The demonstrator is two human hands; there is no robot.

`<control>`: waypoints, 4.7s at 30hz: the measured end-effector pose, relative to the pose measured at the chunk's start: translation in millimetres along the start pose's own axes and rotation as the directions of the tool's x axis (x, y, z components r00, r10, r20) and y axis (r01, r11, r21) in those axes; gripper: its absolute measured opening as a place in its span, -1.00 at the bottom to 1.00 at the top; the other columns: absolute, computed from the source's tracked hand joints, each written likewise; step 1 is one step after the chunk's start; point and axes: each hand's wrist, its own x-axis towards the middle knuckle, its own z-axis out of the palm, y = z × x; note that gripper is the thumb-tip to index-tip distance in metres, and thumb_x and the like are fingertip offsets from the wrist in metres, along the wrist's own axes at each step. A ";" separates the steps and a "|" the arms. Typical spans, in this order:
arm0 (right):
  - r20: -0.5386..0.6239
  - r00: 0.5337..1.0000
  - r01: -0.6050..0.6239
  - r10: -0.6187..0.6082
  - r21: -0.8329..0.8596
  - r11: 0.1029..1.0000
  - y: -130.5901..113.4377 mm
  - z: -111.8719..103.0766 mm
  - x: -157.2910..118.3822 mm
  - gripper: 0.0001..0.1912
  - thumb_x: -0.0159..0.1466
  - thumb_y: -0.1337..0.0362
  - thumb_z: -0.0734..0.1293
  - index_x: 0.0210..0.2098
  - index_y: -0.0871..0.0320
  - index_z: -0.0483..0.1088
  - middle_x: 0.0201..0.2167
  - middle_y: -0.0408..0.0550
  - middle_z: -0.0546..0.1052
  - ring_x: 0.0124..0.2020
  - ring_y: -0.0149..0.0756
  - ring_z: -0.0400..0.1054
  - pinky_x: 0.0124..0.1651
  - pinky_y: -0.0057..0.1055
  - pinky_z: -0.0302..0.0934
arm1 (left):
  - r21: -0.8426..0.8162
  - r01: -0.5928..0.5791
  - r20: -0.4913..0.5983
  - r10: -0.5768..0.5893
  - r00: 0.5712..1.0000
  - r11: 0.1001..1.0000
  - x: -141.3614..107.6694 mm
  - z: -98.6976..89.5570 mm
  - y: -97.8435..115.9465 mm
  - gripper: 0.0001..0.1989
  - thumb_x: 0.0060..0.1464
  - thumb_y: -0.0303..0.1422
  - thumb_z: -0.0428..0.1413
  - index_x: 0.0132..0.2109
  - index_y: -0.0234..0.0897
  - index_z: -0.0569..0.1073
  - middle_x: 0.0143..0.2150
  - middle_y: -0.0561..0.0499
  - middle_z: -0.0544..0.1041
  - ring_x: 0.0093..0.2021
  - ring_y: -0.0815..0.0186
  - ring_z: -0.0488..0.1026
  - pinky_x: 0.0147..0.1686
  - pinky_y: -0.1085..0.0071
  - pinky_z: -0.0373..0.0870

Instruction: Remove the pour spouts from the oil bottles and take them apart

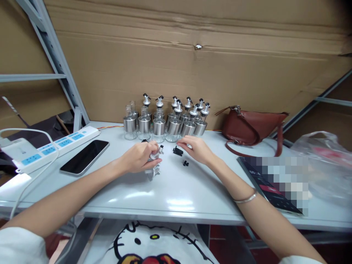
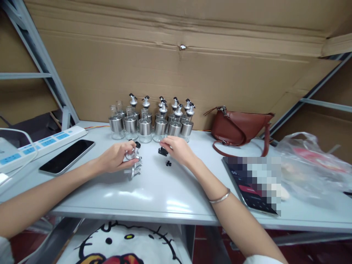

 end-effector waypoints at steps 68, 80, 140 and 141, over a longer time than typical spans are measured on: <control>-0.061 0.982 -0.139 0.180 0.416 0.899 -40.0 -4.0 3.1 -0.76 0.27 0.16 0.22 -0.38 0.17 0.42 -0.47 -0.05 0.53 -0.48 -0.35 0.41 -0.39 -0.44 0.30 | 0.170 -0.036 0.039 0.030 0.999 0.985 0.3 -2.9 0.1 -0.92 0.25 -0.37 -0.06 -0.14 -0.27 0.26 -0.35 0.03 0.52 -0.39 0.36 0.43 -0.19 0.35 0.24; 0.669 0.739 -0.310 -0.079 0.441 0.842 -47.2 -27.9 -2.9 -0.83 0.09 0.24 0.42 -0.34 0.20 0.48 -0.56 -0.21 0.44 -0.54 -0.47 0.27 -0.45 -0.55 0.17 | 0.147 -0.047 0.050 0.040 0.998 0.988 1.3 -2.6 0.8 -0.94 0.22 -0.43 -0.07 -0.17 -0.28 0.28 -0.38 0.03 0.50 -0.44 0.37 0.41 -0.20 0.36 0.25; 0.648 0.716 -0.403 0.259 0.081 0.912 -12.3 -19.8 -1.0 -0.79 -0.01 0.43 0.38 -0.33 0.21 0.53 -0.43 -0.10 0.53 -0.41 -0.33 0.36 -0.32 -0.45 0.22 | 0.134 -0.074 0.071 0.065 0.995 0.988 1.3 -3.2 1.6 -0.93 0.21 -0.43 -0.08 -0.18 -0.28 0.28 -0.38 0.02 0.50 -0.41 0.36 0.42 -0.23 0.38 0.29; 0.653 0.715 -0.405 0.249 0.096 0.909 -13.5 -19.8 -1.1 -0.79 -0.01 0.43 0.37 -0.34 0.21 0.53 -0.44 -0.10 0.52 -0.41 -0.33 0.36 -0.32 -0.45 0.22 | 0.135 -0.073 0.073 0.064 0.995 0.988 1.2 -3.2 1.5 -0.93 0.21 -0.43 -0.08 -0.18 -0.28 0.28 -0.38 0.02 0.50 -0.41 0.36 0.42 -0.23 0.38 0.29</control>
